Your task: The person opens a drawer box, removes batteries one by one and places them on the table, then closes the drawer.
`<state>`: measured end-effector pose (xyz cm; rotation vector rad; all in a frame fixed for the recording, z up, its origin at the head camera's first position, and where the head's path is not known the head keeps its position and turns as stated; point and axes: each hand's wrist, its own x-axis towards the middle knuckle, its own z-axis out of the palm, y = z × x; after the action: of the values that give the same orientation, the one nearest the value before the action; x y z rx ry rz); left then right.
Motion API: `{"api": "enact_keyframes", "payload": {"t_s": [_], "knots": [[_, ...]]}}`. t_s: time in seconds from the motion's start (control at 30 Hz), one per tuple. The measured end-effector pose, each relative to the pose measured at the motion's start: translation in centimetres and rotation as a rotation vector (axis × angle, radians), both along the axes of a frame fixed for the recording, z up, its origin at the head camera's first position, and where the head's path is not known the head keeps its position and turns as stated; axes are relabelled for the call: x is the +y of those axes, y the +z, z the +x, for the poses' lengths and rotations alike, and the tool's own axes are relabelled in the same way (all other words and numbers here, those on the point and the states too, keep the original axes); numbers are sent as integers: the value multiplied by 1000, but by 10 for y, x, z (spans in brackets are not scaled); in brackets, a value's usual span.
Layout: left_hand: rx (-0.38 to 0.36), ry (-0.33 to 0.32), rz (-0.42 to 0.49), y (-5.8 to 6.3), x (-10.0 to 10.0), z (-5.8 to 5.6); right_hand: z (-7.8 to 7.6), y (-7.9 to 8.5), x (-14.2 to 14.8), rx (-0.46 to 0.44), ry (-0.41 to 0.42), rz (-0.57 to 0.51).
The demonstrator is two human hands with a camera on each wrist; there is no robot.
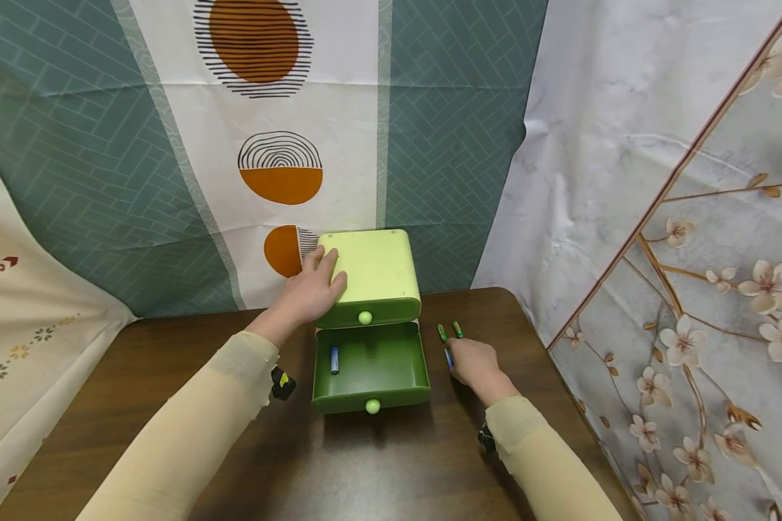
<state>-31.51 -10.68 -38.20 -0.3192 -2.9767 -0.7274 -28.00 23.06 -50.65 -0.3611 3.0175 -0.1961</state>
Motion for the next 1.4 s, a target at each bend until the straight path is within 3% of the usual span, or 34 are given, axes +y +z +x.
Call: {"api": "enact_keyframes", "payload": {"t_s": [0.7, 1.4], "knots": [[-11, 0, 13, 0, -1, -1, 11, 11, 4, 50, 27, -21], [-9, -7, 5, -1, -2, -3, 28, 29, 2, 174, 62, -48]]}}
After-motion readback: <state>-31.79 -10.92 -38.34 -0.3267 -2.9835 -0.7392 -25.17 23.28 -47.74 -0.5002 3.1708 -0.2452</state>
